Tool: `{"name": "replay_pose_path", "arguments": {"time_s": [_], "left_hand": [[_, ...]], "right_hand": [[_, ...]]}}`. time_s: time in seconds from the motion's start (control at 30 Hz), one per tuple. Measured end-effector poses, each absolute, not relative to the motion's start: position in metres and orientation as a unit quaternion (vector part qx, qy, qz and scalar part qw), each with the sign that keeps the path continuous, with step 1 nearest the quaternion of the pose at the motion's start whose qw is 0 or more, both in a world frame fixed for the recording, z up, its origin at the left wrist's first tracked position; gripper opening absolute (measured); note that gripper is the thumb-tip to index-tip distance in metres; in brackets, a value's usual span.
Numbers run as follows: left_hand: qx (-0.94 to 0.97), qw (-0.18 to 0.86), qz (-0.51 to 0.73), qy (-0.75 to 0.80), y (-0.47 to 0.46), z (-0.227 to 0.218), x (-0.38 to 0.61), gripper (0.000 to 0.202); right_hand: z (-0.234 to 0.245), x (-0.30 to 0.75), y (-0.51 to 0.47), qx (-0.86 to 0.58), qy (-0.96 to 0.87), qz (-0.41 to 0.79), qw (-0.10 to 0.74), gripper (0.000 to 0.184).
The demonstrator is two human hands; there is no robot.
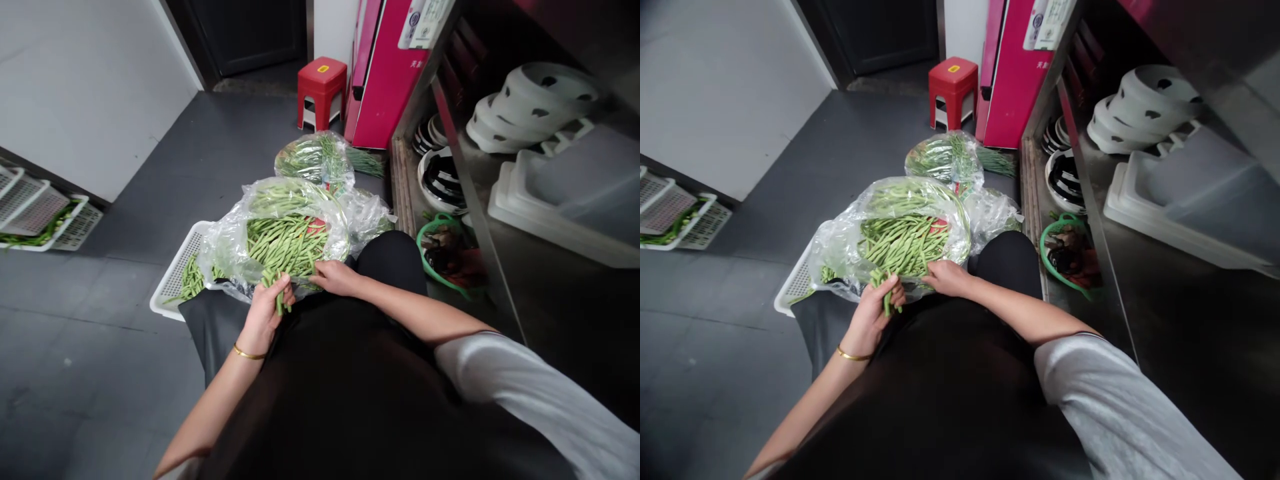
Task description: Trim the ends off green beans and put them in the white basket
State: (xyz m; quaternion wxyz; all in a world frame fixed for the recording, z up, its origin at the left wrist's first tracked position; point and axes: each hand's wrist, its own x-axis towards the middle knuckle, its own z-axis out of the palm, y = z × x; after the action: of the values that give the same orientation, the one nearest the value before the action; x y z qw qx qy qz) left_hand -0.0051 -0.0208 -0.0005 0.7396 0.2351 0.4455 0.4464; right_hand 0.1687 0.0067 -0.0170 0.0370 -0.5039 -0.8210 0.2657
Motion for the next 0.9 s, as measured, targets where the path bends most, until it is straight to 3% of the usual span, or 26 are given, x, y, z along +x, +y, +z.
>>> {"name": "replay_pose_path", "arguments": {"time_s": [0.2,0.37,0.53,0.77,0.9], "left_hand": [[0.323,0.677,0.428,0.504,-0.021,-0.013,-0.006,0.023],[0.347,0.732,0.351,0.469,-0.021,-0.017,-0.010,0.019],[0.338,0.733,0.328,0.490,-0.022,-0.017,-0.006,0.019],[0.277,0.700,0.394,0.527,-0.021,-0.017,0.004,0.022],[0.150,0.799,0.385,0.437,-0.011,-0.024,-0.005,0.020]], "right_hand": [[0.001,0.155,-0.006,-0.381,-0.856,0.346,0.049,0.021],[0.024,0.180,0.007,-0.422,-0.867,0.234,0.124,0.028],[0.023,0.180,0.010,-0.340,-0.923,0.169,0.064,0.025],[-0.007,0.156,0.004,-0.496,-0.850,0.140,0.107,0.026],[-0.001,0.167,0.036,-0.428,-0.856,0.286,-0.049,0.037]]}}
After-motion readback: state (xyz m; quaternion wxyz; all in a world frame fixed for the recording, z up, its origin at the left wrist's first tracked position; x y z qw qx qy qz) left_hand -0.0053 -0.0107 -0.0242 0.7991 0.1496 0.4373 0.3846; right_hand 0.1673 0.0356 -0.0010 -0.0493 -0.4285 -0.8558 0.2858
